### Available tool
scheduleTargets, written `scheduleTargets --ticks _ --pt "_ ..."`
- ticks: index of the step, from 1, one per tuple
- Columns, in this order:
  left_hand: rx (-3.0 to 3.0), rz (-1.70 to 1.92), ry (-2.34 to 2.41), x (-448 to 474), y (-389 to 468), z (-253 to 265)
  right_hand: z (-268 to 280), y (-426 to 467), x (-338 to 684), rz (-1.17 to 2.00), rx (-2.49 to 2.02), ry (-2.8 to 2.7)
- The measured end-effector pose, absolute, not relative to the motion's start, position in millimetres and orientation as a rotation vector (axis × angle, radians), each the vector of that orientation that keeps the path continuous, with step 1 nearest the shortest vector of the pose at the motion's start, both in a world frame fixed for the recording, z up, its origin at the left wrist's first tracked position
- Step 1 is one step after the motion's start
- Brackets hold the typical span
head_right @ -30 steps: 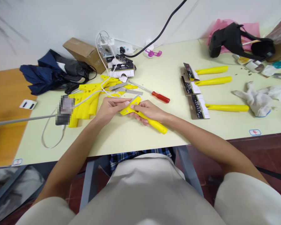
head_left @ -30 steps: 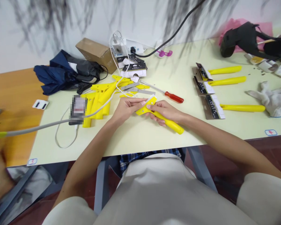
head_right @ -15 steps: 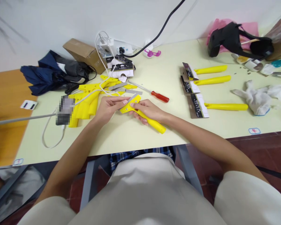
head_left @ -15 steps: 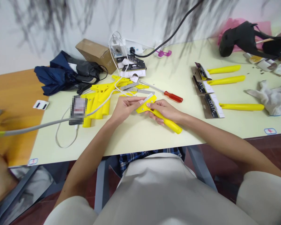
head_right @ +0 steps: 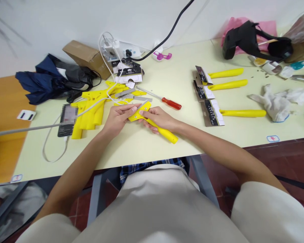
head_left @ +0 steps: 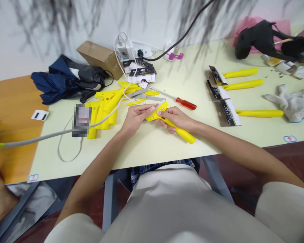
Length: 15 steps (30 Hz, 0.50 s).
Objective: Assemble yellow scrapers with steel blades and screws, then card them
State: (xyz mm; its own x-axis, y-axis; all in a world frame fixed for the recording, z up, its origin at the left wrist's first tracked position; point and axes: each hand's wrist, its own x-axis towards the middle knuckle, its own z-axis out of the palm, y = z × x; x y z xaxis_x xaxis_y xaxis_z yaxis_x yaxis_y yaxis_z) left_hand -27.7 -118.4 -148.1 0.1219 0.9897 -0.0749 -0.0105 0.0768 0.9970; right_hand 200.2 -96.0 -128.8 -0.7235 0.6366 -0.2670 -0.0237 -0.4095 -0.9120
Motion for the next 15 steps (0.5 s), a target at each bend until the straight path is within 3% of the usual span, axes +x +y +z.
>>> scheduleTargets --ticks 15 --pt "1.271 1.161 1.077 -22.8 -117.3 -137.4 -128.4 -100.9 195.8 2.023 -0.802 -1.373"
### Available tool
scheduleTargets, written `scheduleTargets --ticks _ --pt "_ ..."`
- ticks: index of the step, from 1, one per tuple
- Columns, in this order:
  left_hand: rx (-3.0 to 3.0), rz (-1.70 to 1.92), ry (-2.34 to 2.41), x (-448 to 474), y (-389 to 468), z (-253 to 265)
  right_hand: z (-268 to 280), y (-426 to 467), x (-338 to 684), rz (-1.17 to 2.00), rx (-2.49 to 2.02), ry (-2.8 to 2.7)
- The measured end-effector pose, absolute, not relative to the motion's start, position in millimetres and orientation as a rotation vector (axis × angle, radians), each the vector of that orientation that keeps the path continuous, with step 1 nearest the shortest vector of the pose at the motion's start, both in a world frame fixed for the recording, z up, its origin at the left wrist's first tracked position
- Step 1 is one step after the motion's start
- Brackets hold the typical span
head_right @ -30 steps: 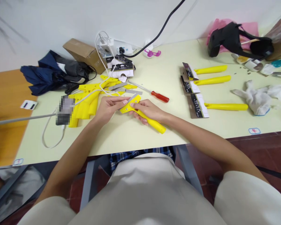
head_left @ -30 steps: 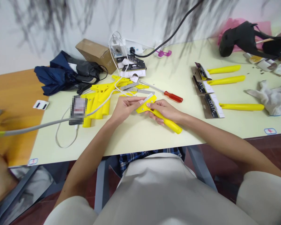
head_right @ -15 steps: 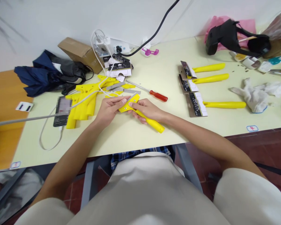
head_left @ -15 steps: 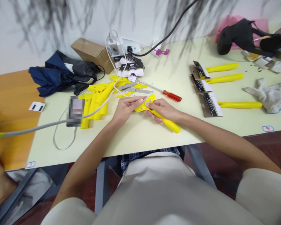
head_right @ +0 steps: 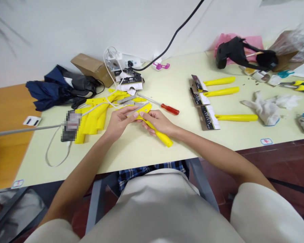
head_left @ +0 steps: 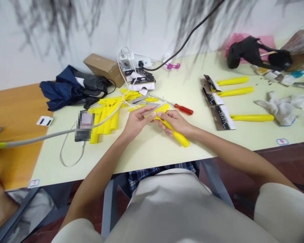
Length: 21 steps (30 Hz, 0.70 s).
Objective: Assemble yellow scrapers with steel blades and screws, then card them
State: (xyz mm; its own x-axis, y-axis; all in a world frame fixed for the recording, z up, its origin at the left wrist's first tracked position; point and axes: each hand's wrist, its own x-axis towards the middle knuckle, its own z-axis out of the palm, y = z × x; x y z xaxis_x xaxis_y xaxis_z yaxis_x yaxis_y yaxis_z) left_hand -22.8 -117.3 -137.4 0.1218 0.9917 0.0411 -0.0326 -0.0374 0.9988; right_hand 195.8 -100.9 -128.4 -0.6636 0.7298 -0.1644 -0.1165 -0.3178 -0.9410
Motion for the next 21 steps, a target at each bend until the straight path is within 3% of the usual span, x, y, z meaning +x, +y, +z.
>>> scheduleTargets --ticks 9,17,21 --pt "1.379 1.264 1.127 -18.8 -116.8 -115.0 -119.2 -108.1 195.2 1.965 -0.717 -1.312" --pt "1.851 1.913 1.52 7.5 -106.5 -102.7 -101.6 -111.4 158.8 1.67 -0.617 -1.127" --pt "2.164 1.992 1.496 12.6 -97.8 -91.7 -88.5 -110.2 138.2 1.613 -0.545 -0.933"
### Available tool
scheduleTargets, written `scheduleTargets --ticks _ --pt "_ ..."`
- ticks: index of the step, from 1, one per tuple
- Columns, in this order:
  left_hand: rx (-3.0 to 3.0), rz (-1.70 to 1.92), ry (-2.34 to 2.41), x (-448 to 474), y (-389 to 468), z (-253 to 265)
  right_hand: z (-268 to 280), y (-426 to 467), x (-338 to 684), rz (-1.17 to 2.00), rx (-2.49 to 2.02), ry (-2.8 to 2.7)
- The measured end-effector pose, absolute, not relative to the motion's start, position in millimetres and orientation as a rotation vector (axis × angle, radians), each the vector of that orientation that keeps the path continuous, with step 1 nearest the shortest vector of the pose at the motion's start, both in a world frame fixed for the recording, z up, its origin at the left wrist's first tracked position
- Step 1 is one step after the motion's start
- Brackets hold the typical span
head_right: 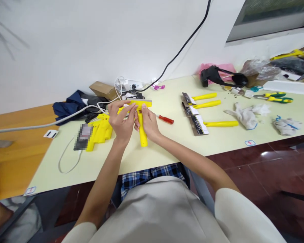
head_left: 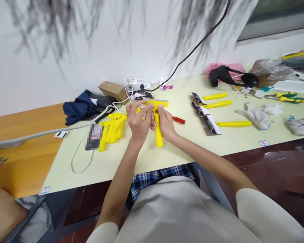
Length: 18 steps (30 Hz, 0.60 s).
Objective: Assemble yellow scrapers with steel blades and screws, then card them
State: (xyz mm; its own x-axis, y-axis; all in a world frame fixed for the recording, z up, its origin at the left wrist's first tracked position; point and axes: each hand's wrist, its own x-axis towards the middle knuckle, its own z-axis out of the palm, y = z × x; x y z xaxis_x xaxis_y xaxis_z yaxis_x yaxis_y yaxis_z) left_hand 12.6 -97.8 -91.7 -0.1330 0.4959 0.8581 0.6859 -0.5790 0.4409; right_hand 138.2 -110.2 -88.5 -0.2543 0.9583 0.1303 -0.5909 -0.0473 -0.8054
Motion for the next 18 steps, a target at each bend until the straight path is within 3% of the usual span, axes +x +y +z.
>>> scheduleTargets --ticks 11,18 --pt "-2.347 -0.939 -1.403 4.6 -130.3 -68.4 -104.0 -106.5 138.2 1.587 -0.524 -0.824" --pt "-2.449 -0.932 -1.477 4.8 -132.9 -73.0 -104.8 -104.9 141.9 1.648 -0.465 -0.902"
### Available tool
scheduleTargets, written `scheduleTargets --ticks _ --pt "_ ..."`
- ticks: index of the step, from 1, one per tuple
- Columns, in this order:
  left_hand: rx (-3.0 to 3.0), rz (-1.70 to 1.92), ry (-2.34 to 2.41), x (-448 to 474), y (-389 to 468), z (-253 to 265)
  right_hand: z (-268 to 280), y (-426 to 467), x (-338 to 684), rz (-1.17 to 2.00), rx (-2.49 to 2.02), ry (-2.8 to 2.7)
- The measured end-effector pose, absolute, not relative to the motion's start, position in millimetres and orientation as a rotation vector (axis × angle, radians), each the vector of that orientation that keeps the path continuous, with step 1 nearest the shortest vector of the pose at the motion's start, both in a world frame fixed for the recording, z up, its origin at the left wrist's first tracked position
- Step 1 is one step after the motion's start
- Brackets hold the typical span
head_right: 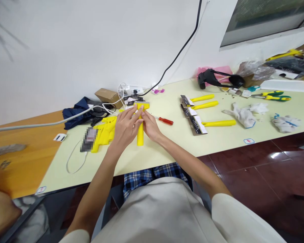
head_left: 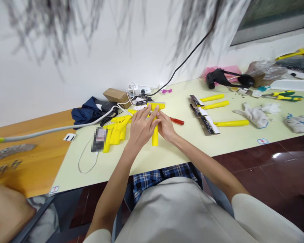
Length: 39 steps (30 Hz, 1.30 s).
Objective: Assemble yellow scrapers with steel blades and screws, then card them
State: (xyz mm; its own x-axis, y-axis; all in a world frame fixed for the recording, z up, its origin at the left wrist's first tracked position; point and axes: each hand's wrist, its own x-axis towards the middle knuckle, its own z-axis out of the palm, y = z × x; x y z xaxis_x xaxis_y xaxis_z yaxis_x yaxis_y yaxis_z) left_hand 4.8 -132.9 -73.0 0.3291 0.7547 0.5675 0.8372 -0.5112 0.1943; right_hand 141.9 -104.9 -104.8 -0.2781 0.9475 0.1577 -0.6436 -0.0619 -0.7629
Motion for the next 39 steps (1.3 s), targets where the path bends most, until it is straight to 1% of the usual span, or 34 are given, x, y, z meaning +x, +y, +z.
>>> scheduleTargets --ticks 4,7,11,14,18,22,24,26,30,34,36,39 --pt "-2.483 -0.994 -1.489 5.6 -132.3 -78.7 -107.9 -104.1 144.3 1.63 -0.492 -0.933" --pt "-2.552 -1.124 -1.47 10.3 -130.3 -80.9 -112.1 -100.2 148.6 1.579 -0.558 -1.029" --pt "-2.625 -1.376 -1.437 16.1 -121.6 -80.9 -110.7 -94.8 159.3 1.44 -0.614 -1.201" --pt "-2.662 -1.559 -1.461 15.8 -113.8 -80.5 -102.0 -91.2 169.4 1.439 -0.598 -1.273" --pt "-2.717 -1.9 -1.601 11.1 -105.8 -86.1 -90.2 -80.4 180.1 1.4 -0.673 -1.449" --pt "-2.737 -2.217 -1.705 4.3 -96.5 -97.6 -79.1 -65.0 182.6 1.34 -0.85 -1.64" --pt "-2.742 -2.377 -1.686 -0.4 -91.5 -102.8 -68.7 -58.1 180.7 1.26 -0.945 -1.733" --pt "-2.725 -2.525 -1.682 -6.4 -88.0 -107.3 -54.7 -51.0 178.3 1.114 -1.031 -1.881" --pt "-2.444 -2.855 -1.892 -23.1 -88.1 -115.3 -29.9 -29.6 179.8 0.831 -1.074 -2.286" --pt "-1.987 -3.175 -2.165 -43.3 -93.3 -118.1 -33.8 0.0 186.0 0.584 -1.162 -2.67" --pt "-1.843 -3.282 -2.244 -52.4 -95.0 -117.6 -46.3 10.7 184.3 0.598 -1.198 -2.826" --pt "-1.714 -3.46 -2.229 -63.0 -95.9 -117.4 -68.6 17.4 175.5 0.878 -0.988 -2.956"
